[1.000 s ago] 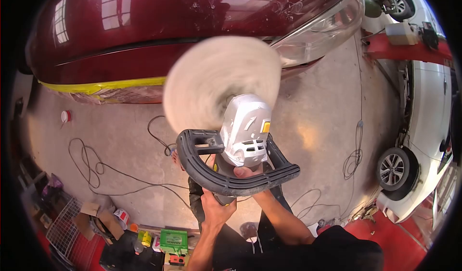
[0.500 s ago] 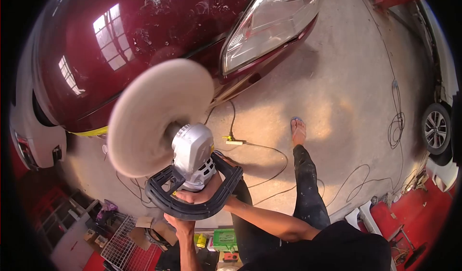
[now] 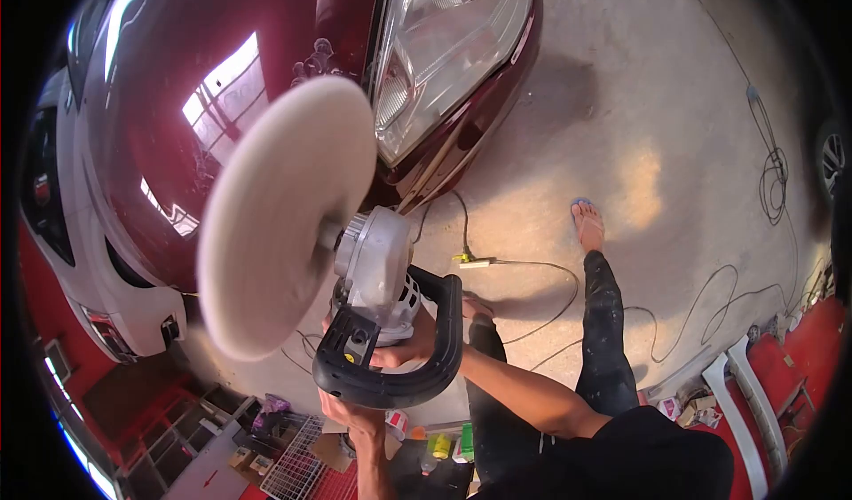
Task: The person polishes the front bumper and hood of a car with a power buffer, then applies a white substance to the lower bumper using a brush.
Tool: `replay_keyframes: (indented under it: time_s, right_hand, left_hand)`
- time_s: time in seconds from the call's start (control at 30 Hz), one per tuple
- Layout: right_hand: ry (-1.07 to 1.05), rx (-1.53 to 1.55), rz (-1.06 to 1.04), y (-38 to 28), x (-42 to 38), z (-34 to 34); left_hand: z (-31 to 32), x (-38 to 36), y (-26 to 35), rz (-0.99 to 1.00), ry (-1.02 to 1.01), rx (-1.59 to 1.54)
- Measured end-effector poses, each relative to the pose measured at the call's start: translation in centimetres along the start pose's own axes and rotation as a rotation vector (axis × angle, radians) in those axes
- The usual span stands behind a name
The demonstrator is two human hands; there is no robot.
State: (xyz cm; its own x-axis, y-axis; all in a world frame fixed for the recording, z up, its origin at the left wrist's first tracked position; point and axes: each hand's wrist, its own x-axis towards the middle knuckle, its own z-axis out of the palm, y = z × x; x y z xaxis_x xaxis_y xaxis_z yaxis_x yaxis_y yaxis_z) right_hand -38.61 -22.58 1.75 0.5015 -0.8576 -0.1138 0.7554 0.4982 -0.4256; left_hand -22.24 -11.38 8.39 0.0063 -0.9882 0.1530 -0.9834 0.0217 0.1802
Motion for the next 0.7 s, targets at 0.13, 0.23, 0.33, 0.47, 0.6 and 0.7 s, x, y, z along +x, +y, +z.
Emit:
replay_keyframes:
  time_s: [0.13,0.23,0.33,0.47,0.6,0.7]
  right_hand:
    - [0.023,0.076,-0.002,1.6,-1.3,1.4]
    - [0.027,0.106,-0.008,2.0,-1.8,1.4]
    - [0.021,0.094,-0.071,1.4,-1.2,0.5]
    - [-0.007,0.047,-0.103,-0.1,0.5,-0.1]
    - [0.011,0.034,-0.09,0.3,0.0,0.3]
    - [0.041,0.046,-0.066,1.6,-1.4,1.1]
  left_hand:
    - [-1.4,-0.7,1.7,-0.109,0.052,0.094]
    - [-1.9,-1.2,1.8,-0.147,0.061,0.116]
    - [-1.4,0.6,2.2,-0.103,0.072,0.09]
    - [-0.2,2.8,2.1,0.006,0.092,0.059]
    - [0.0,2.0,1.5,0.027,0.098,0.083]
    - [-0.7,-1.5,1.1,-0.067,0.058,0.082]
